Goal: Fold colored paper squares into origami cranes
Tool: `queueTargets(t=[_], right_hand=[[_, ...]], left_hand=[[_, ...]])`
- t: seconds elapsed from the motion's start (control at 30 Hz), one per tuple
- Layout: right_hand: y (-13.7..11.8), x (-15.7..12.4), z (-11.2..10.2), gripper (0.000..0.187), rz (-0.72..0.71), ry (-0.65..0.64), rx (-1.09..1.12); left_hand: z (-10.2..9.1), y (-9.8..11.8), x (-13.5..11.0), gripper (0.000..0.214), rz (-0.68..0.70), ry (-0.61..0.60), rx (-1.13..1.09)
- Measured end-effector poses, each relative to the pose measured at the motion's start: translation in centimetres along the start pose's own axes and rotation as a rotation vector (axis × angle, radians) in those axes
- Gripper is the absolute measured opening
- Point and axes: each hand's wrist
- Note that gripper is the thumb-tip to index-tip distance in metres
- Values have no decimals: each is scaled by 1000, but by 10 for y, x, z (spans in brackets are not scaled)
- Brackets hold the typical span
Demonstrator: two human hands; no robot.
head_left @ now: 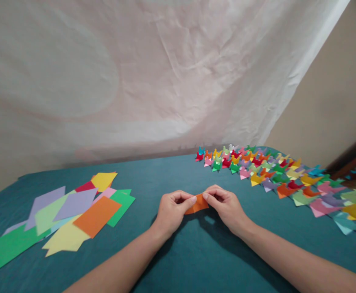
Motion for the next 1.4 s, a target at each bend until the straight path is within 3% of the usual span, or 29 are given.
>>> queueTargets(t=[0.2,0.53,0.77,1.4], right_hand=[[-1,1,0,21,23,-15,-5],[0,0,0,20,62,-94,42],[-6,0,3,17,29,-214,-119],[-6,1,5,22,-13,-266,-207]], left_hand=[[-1,-2,1,23,-64,-39,-30],[0,-3,1,23,-24,-28,78],[-1,-2,1,21,-13,-42,57],[1,-2,1,19,-26,-28,74]])
Point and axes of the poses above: each hand's wrist, its own x-axis towards the middle knuckle, its own z-axis out of the palm, y = z × x, and after that the axes turned 9 degrees about x, right-handed
